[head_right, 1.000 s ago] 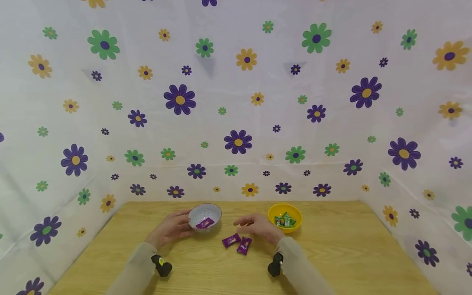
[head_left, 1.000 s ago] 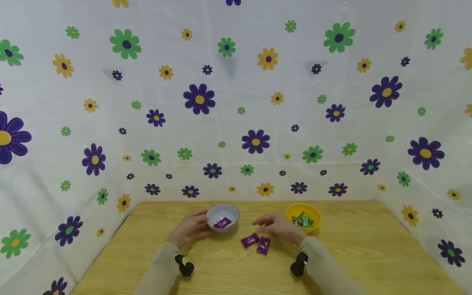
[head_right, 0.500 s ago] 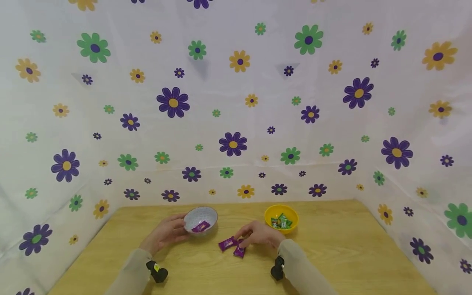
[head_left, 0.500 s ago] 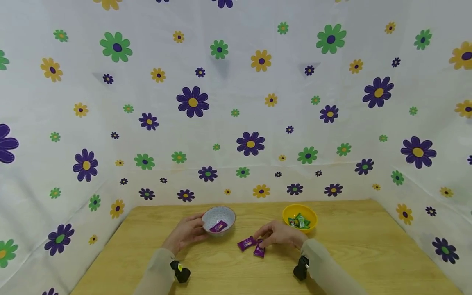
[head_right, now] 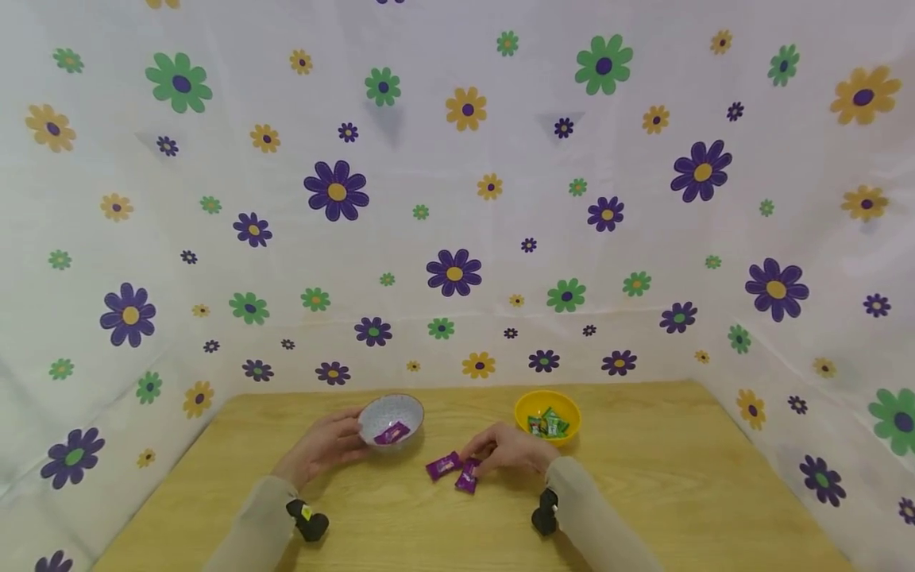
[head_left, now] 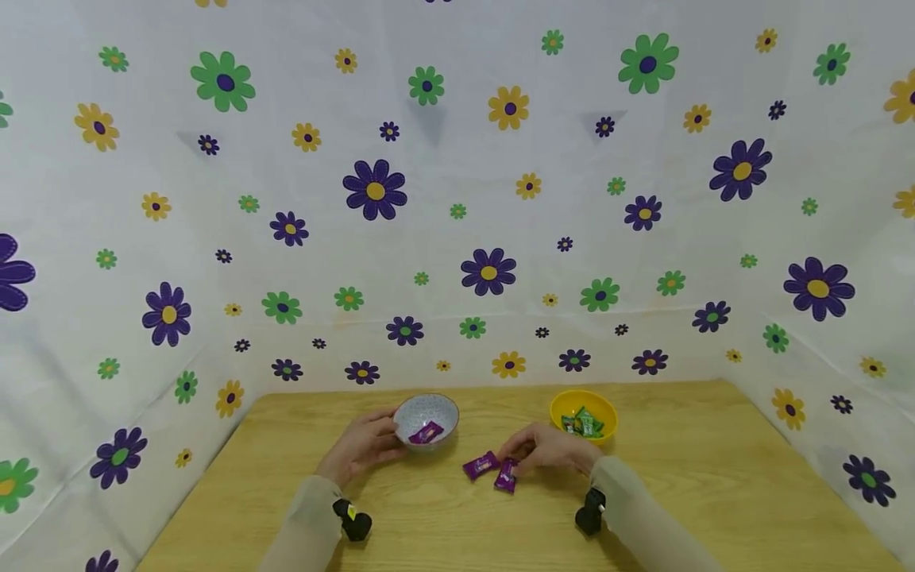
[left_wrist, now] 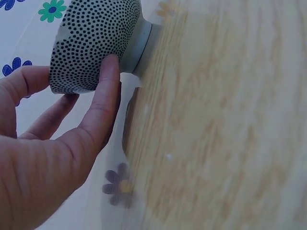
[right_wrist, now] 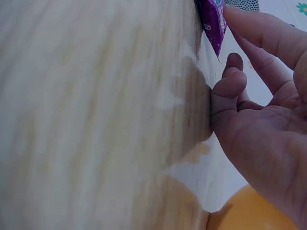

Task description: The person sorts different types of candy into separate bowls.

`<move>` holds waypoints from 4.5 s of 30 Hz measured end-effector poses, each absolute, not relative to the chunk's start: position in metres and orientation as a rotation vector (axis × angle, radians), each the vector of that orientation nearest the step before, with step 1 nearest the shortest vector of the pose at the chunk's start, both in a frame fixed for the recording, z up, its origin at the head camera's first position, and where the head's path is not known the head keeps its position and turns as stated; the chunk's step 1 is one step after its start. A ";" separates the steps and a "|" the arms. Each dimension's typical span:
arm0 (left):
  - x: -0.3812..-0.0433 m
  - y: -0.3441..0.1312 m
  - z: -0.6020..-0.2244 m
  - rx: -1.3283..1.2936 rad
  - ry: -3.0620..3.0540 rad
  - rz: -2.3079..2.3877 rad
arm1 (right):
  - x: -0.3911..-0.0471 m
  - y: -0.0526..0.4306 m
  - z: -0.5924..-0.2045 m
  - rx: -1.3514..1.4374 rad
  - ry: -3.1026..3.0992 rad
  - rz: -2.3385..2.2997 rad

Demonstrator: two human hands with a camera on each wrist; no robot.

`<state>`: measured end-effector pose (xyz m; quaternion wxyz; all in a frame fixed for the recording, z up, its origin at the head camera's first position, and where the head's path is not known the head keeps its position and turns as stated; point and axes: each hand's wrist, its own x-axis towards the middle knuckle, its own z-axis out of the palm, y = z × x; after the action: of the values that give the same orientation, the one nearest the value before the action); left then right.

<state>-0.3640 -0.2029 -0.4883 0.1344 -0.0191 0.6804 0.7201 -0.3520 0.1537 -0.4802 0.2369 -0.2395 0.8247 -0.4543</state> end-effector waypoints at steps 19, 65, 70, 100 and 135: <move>-0.372 -0.203 -0.479 -0.052 1.931 2.102 | -0.359 0.154 -0.477 -0.736 2.285 -1.173; -0.366 -0.200 -0.487 -0.086 1.940 2.097 | -0.356 0.157 -0.485 -0.677 2.331 -1.275; -0.366 -0.199 -0.485 -0.087 1.951 2.091 | -0.357 0.153 -0.482 -0.689 2.381 -1.283; -0.362 -0.197 -0.482 -0.119 1.964 2.100 | -0.368 0.089 -0.469 -0.632 2.335 -1.522; -0.363 -0.200 -0.487 -0.102 1.927 2.122 | -0.371 0.063 -0.465 -0.700 2.225 -1.623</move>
<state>-0.3627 -0.2000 -0.4872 0.1363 -0.0351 0.6657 0.7328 -0.3715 0.0633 -0.4651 0.1494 -0.2435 0.7743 -0.5646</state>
